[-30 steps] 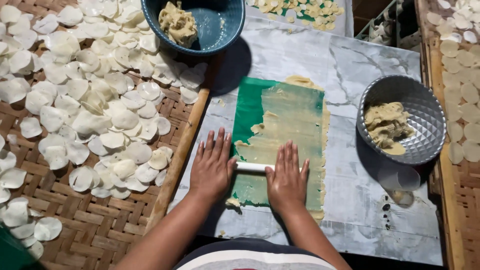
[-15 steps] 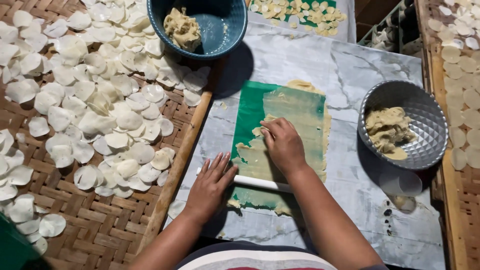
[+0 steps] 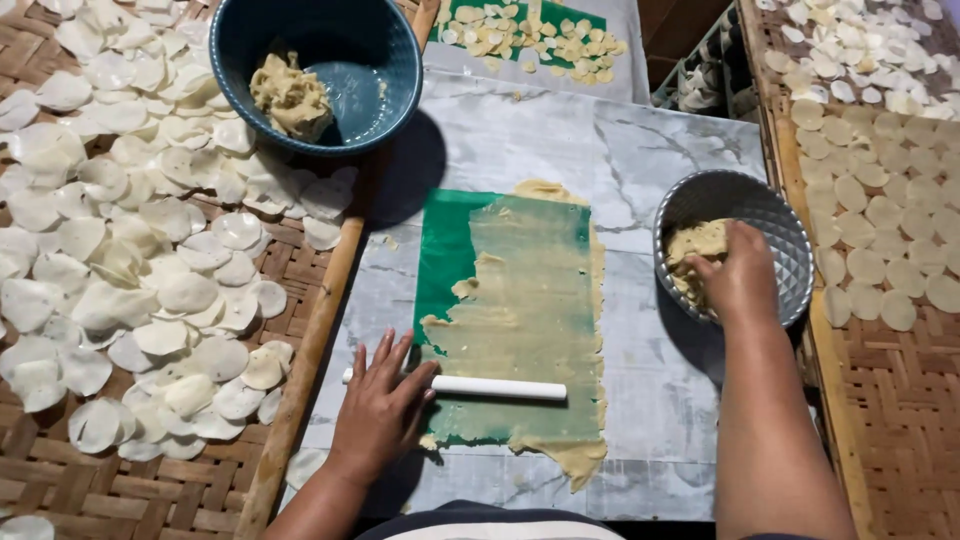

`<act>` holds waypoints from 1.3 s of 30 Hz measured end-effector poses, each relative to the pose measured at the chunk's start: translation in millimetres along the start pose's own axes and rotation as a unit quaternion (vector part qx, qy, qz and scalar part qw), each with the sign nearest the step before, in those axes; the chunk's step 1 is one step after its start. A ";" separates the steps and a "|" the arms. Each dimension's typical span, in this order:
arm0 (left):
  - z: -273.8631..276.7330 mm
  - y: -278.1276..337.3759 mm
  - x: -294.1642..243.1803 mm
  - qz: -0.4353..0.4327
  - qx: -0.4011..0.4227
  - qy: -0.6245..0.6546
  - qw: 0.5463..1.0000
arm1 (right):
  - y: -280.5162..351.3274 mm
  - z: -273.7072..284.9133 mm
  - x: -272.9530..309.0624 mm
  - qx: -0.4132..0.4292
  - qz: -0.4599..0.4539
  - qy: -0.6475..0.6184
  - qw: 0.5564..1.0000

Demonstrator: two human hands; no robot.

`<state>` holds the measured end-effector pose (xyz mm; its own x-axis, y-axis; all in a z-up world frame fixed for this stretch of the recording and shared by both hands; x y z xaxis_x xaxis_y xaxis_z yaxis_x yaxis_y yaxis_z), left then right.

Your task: Rolling out dough into thin sheets using a small rolling tool on a mat

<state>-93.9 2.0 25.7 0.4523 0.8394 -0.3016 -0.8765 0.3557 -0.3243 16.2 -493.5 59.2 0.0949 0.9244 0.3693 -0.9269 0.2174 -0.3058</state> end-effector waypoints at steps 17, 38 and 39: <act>-192.1 -320.3 -245.5 -0.290 0.143 0.023 0.946 | -21.2 -48.2 -60.4 0.008 0.006 -0.018 1.000; -204.6 -321.2 -256.9 -0.167 0.103 -0.088 0.977 | -32.8 -12.6 -115.0 -0.170 -0.319 -0.820 0.443; -206.3 -321.0 -257.4 -0.161 0.075 -0.079 0.981 | -29.8 -8.4 -109.4 -0.143 -0.283 -0.822 0.473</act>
<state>105.1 -413.0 22.4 0.6893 0.7220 -0.0592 -0.7118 0.6599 -0.2405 36.4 -598.5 20.6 -0.3300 -0.7494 0.5741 -0.8122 0.5353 0.2319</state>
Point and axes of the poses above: each hand's wrist, its own y-axis away from the middle knuckle, its own z-axis out of the back of the hand, x = y × z, the point moved 3 cm from there along -y, towards the middle knuckle, and after that the axes turned 11 degrees about -y, right-handed, at the moved point
